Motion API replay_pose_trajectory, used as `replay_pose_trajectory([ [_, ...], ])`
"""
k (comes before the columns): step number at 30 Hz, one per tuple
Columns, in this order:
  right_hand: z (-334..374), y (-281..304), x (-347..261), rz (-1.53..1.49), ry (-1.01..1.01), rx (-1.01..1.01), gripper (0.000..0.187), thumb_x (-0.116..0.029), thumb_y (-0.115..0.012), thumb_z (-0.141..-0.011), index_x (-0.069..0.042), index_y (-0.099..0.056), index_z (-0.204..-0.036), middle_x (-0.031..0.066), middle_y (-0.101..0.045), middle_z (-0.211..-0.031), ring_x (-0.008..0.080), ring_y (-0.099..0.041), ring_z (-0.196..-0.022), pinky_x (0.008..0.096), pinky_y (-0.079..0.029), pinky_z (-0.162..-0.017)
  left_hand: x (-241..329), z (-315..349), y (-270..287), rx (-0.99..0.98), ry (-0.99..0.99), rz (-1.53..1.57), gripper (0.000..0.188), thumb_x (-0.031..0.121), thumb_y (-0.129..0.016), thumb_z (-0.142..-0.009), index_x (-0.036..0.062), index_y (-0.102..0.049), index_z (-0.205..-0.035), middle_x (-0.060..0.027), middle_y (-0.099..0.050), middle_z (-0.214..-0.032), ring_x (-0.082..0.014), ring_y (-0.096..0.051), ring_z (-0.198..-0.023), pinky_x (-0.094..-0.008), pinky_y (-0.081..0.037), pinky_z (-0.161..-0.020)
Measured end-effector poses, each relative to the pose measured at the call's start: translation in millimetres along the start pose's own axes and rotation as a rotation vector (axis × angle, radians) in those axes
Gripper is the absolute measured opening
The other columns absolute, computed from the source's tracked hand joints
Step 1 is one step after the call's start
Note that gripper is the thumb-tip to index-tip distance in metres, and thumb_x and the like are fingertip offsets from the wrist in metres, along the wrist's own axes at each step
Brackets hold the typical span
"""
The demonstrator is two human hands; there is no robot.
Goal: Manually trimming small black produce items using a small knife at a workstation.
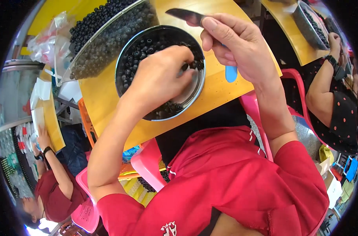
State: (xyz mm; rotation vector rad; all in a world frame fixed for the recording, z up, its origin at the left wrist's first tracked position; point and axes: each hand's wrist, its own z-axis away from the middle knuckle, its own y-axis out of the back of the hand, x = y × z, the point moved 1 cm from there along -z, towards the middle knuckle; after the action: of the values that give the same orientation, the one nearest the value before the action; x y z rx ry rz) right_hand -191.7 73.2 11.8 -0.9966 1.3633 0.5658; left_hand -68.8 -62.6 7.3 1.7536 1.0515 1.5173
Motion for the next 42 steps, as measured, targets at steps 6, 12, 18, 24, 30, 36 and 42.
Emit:
replay_pose_trajectory([
  [6, 1, -14, 0, 0.199, -0.013, 0.034, 0.03, -0.025, -0.061, -0.093, -0.002, -0.064, -0.112, -0.0013, -0.061, -0.075, -0.002, -0.038, -0.051, 0.0148, -0.027, -0.042, 9, 22, 29, 0.232, 0.139, 0.208, 0.022, 0.003, -0.068, -0.074, 0.0032, -0.058, -0.093, -0.0057, -0.043, -0.068, -0.0174, -0.043, -0.057, -0.0296, -0.038, -0.054],
  [12, 0, -36, 11, -0.159, -0.229, -0.108, 0.028, -0.025, -0.058, -0.095, -0.001, -0.062, -0.11, 0.0017, -0.064, -0.08, -0.0007, -0.038, -0.051, 0.0148, -0.029, -0.042, 18, 31, 40, 0.433, 0.0, 0.041, 0.028, -0.004, -0.068, -0.073, 0.0052, -0.059, -0.098, -0.0039, -0.047, -0.073, -0.0151, -0.043, -0.058, -0.028, -0.037, -0.052],
  [18, -1, -51, 13, -0.358, -0.225, -0.121, 0.024, -0.019, -0.06, -0.094, -0.003, -0.062, -0.112, -0.0007, -0.062, -0.078, -0.0012, -0.037, -0.051, 0.0151, -0.028, -0.042, 9, 35, 39, 0.617, -0.149, -0.08, 0.033, -0.009, -0.068, -0.072, 0.004, -0.061, -0.102, -0.0052, -0.056, -0.078, -0.0146, -0.043, -0.058, -0.0273, -0.039, -0.051],
  [24, -5, -58, 14, -0.423, -0.193, -0.091, 0.022, -0.016, -0.062, -0.092, -0.004, -0.062, -0.11, -0.0056, -0.056, -0.07, -0.0014, -0.038, -0.05, 0.0149, -0.028, -0.041, 15, 37, 32, 0.671, -0.056, 0.069, 0.034, -0.009, -0.065, -0.077, 0.0022, -0.062, -0.109, -0.0033, -0.048, -0.071, -0.012, -0.042, -0.058, -0.0244, -0.037, -0.051],
  [30, -5, -58, 8, -0.408, -0.109, -0.058, 0.019, -0.014, -0.065, -0.089, -0.005, -0.063, -0.106, -0.0054, -0.058, -0.071, -0.0014, -0.038, -0.049, 0.0149, -0.028, -0.041, 10, 39, 19, 0.701, 0.0, 0.445, 0.026, 0.001, -0.063, -0.087, 0.0012, -0.06, -0.112, 0.0039, -0.047, -0.074, -0.0045, -0.041, -0.065, -0.0194, -0.035, -0.054],
  [36, -4, -57, 0, 0.008, 0.031, -0.03, 0.022, -0.014, -0.069, -0.087, -0.005, -0.064, -0.106, -0.008, -0.053, -0.066, -0.0031, -0.038, -0.05, 0.0149, -0.026, -0.042, 3, 42, 21, 0.573, 0.262, 0.991, 0.017, 0.014, -0.059, -0.094, 0.0038, -0.059, -0.108, 0.0049, -0.052, -0.079, -0.0011, -0.041, -0.066, -0.0153, -0.031, -0.054],
  [42, -3, -57, -1, 0.049, 0.01, -0.047, 0.023, -0.015, -0.069, -0.087, -0.005, -0.064, -0.107, -0.0095, -0.049, -0.062, -0.0032, -0.037, -0.05, 0.0154, -0.024, -0.042, -2, 43, 13, 0.521, 0.284, 1.352, 0.018, 0.018, -0.056, -0.096, 0.0047, -0.058, -0.108, 0.0011, -0.058, -0.08, -0.0021, -0.043, -0.061, -0.016, -0.031, -0.051],
])
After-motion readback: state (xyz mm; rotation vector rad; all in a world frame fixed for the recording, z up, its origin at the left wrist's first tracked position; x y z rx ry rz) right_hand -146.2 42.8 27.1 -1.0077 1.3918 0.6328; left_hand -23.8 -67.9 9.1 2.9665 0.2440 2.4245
